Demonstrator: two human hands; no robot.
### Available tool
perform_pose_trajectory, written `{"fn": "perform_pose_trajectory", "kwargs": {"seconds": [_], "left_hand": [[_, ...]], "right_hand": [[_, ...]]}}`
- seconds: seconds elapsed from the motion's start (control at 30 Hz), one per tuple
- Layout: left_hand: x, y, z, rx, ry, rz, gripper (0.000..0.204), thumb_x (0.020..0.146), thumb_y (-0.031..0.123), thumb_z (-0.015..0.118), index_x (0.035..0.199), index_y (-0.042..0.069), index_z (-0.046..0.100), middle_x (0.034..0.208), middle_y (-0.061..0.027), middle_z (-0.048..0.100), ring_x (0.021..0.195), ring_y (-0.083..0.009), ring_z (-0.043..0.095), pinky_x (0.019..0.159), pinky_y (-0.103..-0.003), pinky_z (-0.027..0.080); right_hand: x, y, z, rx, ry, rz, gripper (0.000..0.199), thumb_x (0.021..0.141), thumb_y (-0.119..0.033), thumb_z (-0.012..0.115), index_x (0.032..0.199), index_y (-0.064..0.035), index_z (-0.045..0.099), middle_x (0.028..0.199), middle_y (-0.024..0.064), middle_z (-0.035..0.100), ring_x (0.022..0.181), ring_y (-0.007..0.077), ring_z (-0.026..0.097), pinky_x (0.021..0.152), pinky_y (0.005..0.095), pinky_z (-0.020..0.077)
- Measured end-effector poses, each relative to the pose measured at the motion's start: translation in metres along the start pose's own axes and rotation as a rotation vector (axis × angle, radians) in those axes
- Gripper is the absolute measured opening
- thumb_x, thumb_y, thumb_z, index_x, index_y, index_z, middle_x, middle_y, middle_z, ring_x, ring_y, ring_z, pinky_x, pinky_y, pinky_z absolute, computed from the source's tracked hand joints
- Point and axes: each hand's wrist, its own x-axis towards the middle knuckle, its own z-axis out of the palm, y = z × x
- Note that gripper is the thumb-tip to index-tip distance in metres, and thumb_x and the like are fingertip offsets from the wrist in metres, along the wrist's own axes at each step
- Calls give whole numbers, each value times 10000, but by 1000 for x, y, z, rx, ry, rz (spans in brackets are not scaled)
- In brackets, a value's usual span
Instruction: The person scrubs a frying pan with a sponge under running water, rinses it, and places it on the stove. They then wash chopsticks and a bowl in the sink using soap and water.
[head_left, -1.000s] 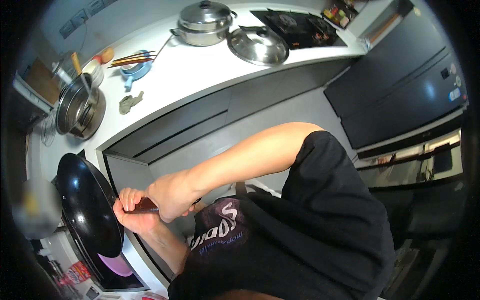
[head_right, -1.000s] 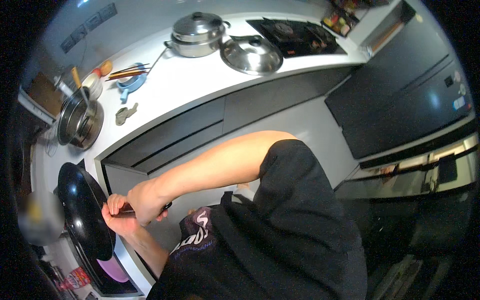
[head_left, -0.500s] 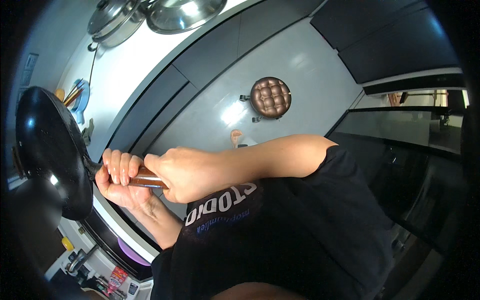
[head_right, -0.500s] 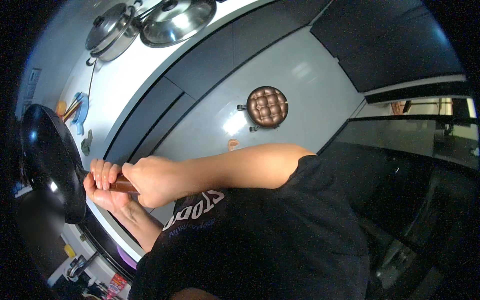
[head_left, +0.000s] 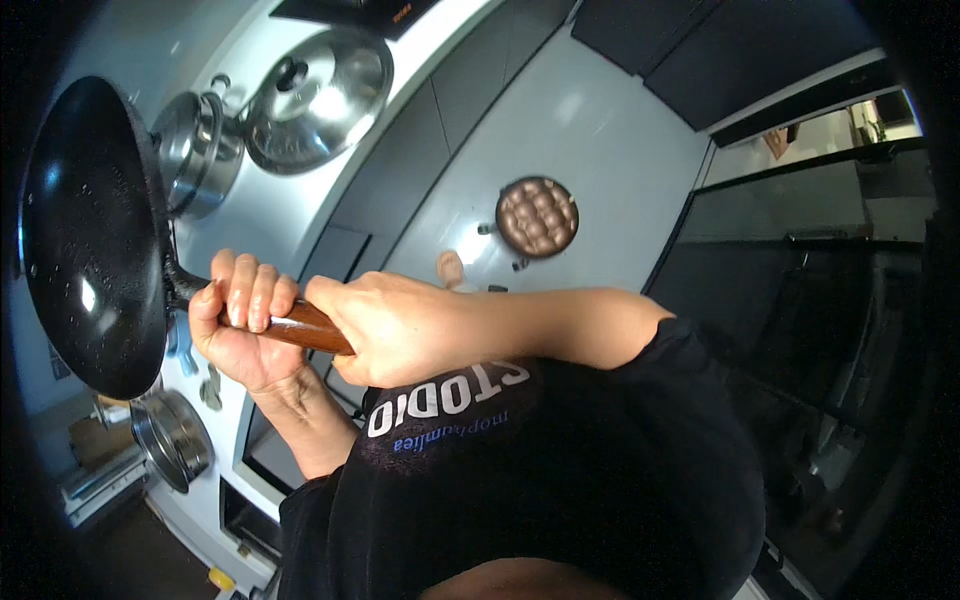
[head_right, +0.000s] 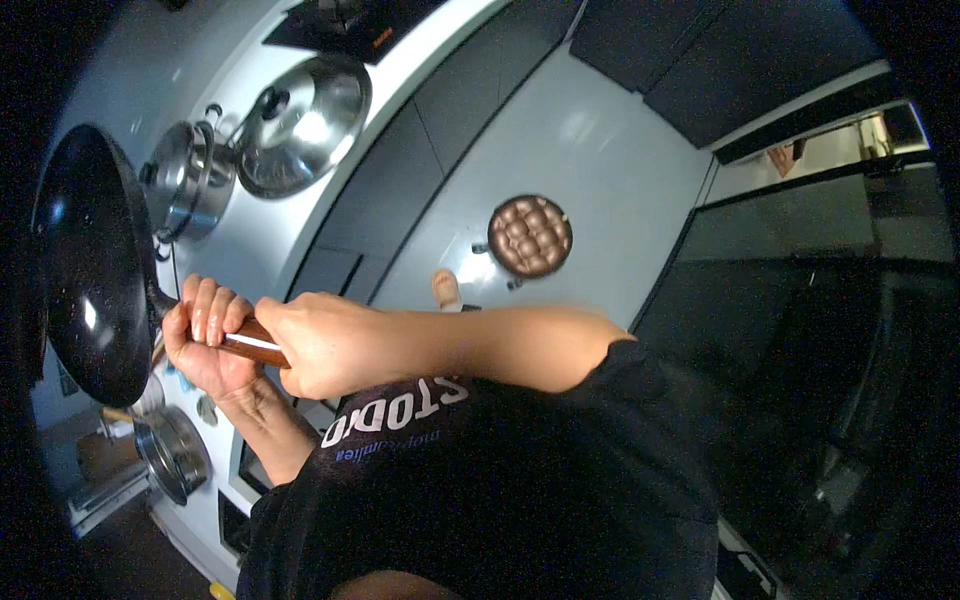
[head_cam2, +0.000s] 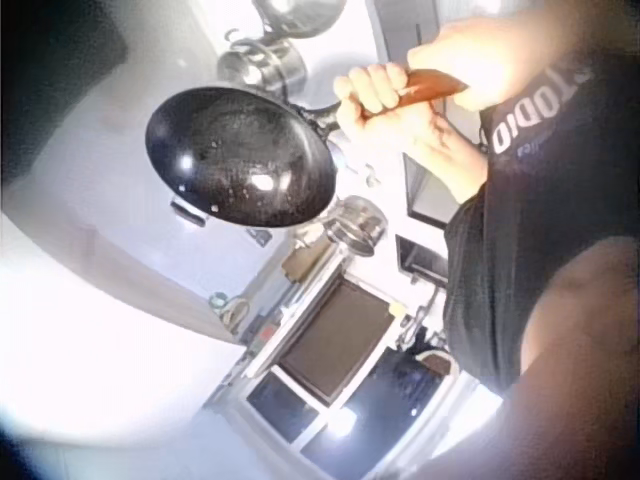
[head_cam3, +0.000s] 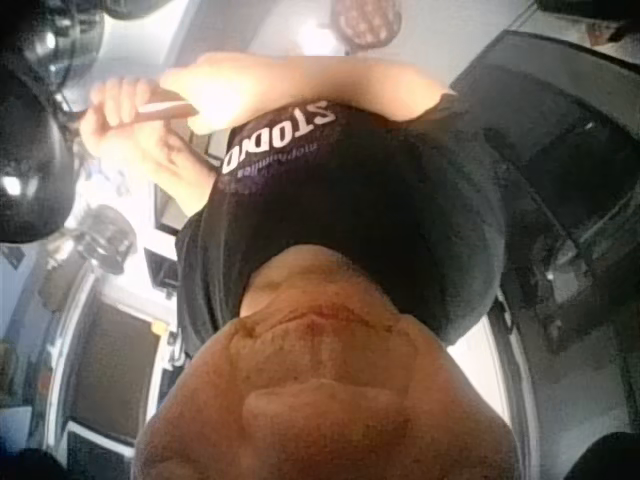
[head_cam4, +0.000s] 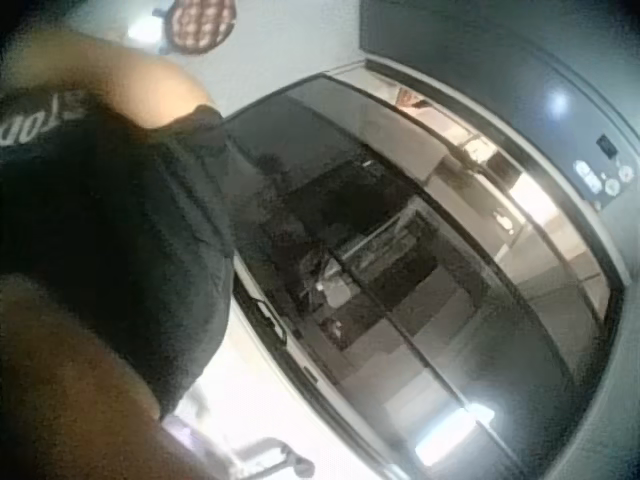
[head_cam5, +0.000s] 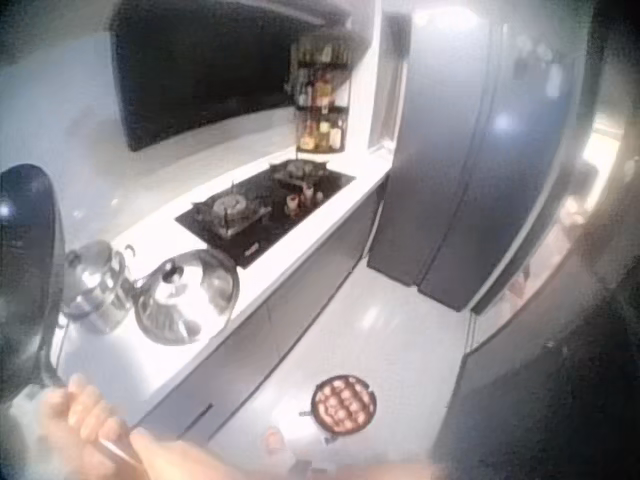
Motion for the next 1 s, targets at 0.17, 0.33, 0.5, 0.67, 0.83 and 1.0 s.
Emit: {"fn": "perform_pose_trajectory", "kwargs": {"seconds": [0.17,0.33,0.5,0.67,0.83,1.0], "left_hand": [[52,12,2,-47,-81,-136,123,759,131,447,657,94,387,527,7,395,457,-115,370,501,-279,351],[86,15,-2,-62,-66,-234,94,732,143,437,652,104,406,506,8,390,433,-120,392,478,-287,380],[114,15,-7,-126,-73,-293,131,744,151,416,624,110,385,506,-3,389,437,-131,391,483,-289,380],[132,20,-12,-110,-22,-258,141,739,151,418,609,113,382,500,-2,385,436,-134,382,477,-288,380],[157,9,-12,-100,5,-218,139,741,150,423,609,115,398,500,2,398,434,-124,385,475,-290,388],[188,-17,-4,-72,41,-197,128,738,142,431,613,118,408,493,16,387,430,-114,380,479,-287,396]], "right_hand": [[22,-15,-26,77,139,52,258,676,-90,536,835,75,417,674,265,539,664,403,557,580,411,441],[41,-10,-27,42,257,104,339,693,-156,566,934,28,415,707,209,557,677,335,578,606,372,447],[56,-13,-39,7,286,195,377,695,-174,583,973,28,426,757,190,571,753,309,572,654,344,432],[69,-28,-56,-57,266,275,364,688,-178,593,972,-8,442,766,165,578,746,273,570,639,331,412],[78,-13,-82,22,271,220,281,674,-124,563,880,27,449,714,181,561,694,294,573,620,346,427],[76,12,-121,53,240,189,260,673,-116,552,851,36,440,682,168,553,597,260,566,556,332,430]]}}
